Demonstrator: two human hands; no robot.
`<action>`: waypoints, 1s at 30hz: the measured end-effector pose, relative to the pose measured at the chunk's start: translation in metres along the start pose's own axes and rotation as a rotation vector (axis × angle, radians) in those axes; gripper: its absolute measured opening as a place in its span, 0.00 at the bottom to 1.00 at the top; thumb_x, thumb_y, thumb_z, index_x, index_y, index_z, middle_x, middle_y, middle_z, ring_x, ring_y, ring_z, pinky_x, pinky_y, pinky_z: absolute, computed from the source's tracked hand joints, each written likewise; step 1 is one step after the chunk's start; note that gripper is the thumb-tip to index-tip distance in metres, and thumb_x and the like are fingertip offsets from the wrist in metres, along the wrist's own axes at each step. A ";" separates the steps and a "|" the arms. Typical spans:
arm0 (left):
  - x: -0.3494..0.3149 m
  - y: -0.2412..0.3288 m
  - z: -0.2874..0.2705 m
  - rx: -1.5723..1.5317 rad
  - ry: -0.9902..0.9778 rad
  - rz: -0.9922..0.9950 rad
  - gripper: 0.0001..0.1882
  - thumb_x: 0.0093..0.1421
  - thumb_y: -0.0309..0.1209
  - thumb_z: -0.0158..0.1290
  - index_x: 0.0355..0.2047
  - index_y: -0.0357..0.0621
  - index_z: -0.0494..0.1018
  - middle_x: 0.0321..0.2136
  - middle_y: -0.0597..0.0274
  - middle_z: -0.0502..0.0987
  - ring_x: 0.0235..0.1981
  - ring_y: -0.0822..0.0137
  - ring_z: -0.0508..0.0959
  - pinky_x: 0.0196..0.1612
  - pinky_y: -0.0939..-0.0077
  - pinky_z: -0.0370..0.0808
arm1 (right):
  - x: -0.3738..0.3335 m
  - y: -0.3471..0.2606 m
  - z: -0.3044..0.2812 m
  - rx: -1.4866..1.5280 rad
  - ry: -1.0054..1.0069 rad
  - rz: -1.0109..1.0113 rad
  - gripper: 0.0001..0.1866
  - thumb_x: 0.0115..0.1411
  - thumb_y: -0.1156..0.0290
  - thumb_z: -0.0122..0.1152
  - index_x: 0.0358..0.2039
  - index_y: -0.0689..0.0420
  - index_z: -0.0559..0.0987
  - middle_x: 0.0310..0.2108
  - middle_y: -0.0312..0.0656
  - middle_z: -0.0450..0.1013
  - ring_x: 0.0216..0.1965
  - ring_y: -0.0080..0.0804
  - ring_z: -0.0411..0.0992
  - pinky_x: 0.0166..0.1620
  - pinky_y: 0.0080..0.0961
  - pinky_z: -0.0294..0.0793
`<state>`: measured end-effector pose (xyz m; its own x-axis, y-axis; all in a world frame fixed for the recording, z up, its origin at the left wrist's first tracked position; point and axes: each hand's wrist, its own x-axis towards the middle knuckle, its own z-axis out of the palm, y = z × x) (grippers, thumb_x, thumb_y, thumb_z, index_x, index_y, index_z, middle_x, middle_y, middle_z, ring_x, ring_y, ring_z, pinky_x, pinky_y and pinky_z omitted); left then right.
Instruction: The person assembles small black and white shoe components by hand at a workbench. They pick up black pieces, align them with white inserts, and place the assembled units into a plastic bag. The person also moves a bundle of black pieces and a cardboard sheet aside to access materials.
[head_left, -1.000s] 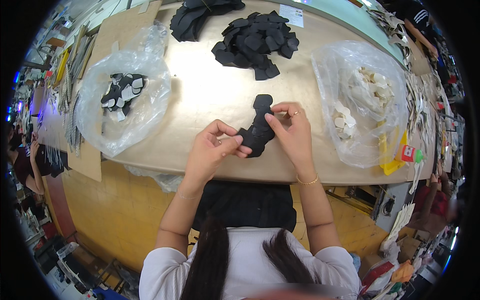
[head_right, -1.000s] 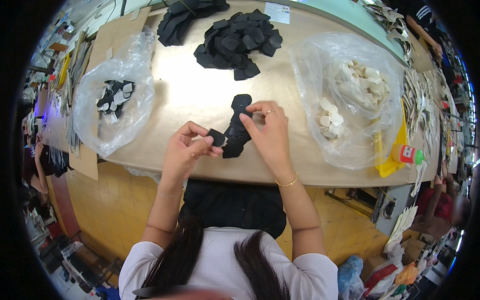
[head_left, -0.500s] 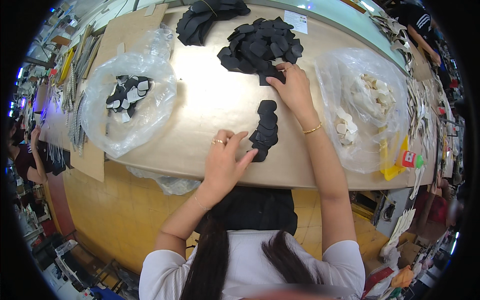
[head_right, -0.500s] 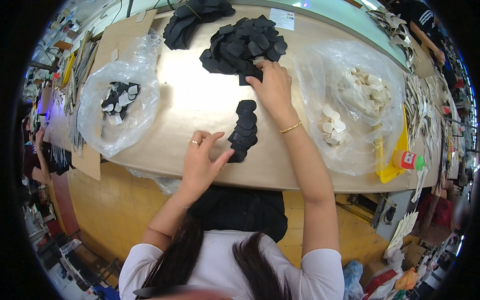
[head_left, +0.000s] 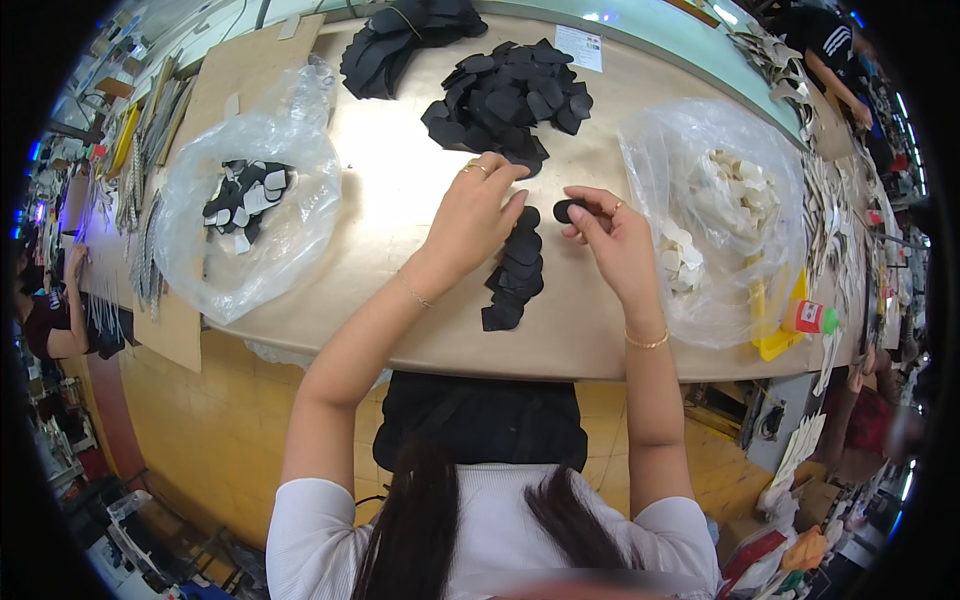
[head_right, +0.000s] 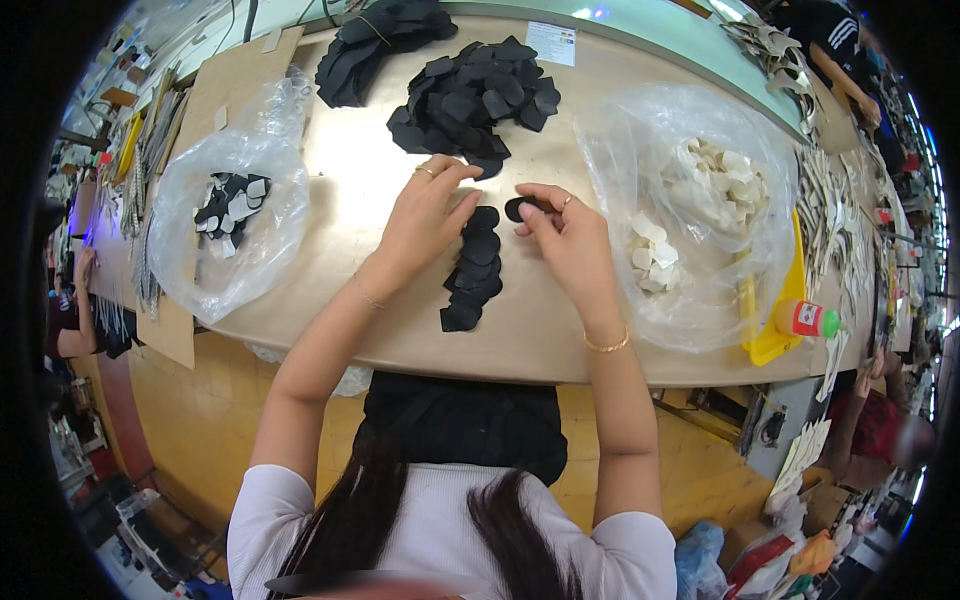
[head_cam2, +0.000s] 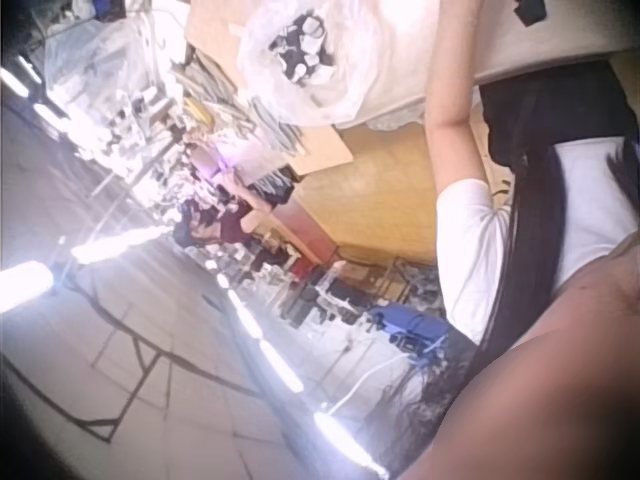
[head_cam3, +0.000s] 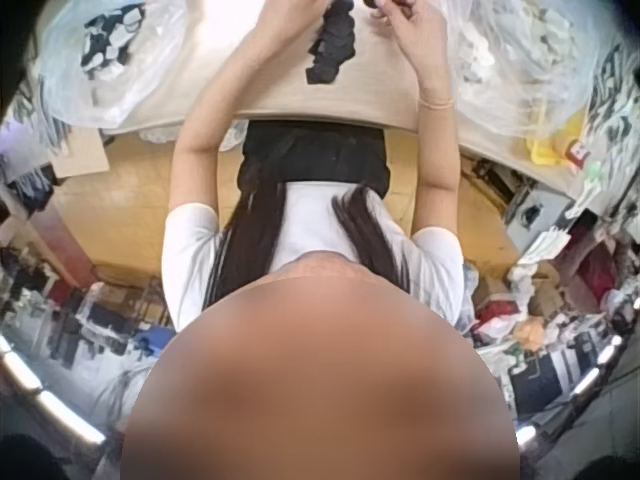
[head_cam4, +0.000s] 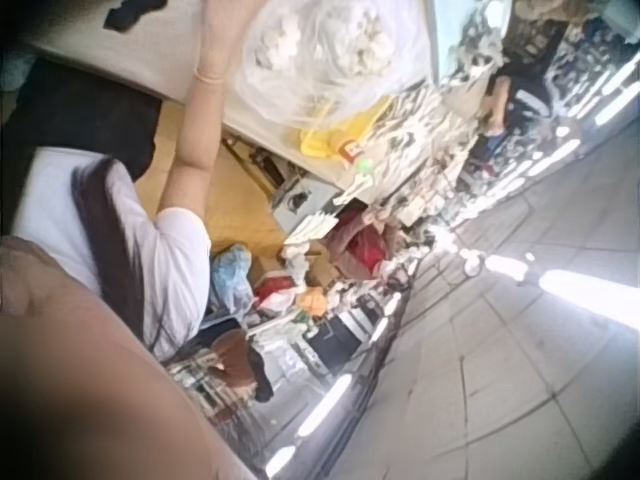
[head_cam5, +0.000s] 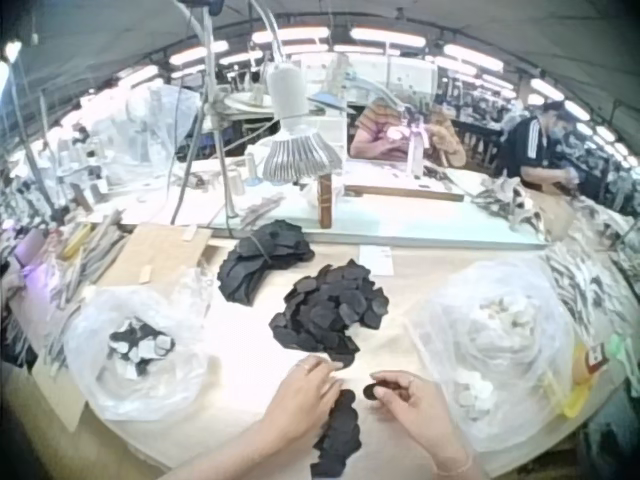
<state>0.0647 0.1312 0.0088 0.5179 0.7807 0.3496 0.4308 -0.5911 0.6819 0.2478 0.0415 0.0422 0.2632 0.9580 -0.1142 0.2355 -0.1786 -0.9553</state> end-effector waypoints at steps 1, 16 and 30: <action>-0.002 -0.001 0.001 0.056 0.019 0.015 0.14 0.60 0.29 0.60 0.46 0.39 0.77 0.43 0.53 0.75 0.46 0.51 0.76 0.48 0.62 0.74 | -0.009 -0.001 0.004 -0.087 0.061 -0.052 0.10 0.64 0.76 0.61 0.45 0.63 0.80 0.33 0.38 0.78 0.30 0.21 0.76 0.35 0.18 0.74; 0.032 -0.006 0.015 0.039 -0.003 -0.247 0.12 0.54 0.29 0.65 0.33 0.32 0.76 0.30 0.51 0.78 0.34 0.54 0.78 0.40 0.64 0.75 | -0.023 -0.001 0.049 -0.764 0.057 -0.510 0.14 0.60 0.71 0.64 0.46 0.61 0.82 0.34 0.42 0.70 0.38 0.39 0.70 0.44 0.35 0.68; 0.028 -0.011 -0.002 -0.812 -0.290 -0.695 0.22 0.59 0.22 0.57 0.54 0.31 0.71 0.27 0.63 0.78 0.24 0.74 0.79 0.23 0.83 0.75 | 0.068 0.013 0.028 -0.416 0.073 -0.237 0.21 0.59 0.65 0.68 0.51 0.63 0.80 0.41 0.49 0.76 0.33 0.37 0.76 0.40 0.32 0.76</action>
<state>0.0735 0.1597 0.0125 0.5501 0.7515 -0.3643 0.1372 0.3490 0.9270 0.2422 0.1107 0.0146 0.2188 0.9674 0.1275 0.6474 -0.0462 -0.7607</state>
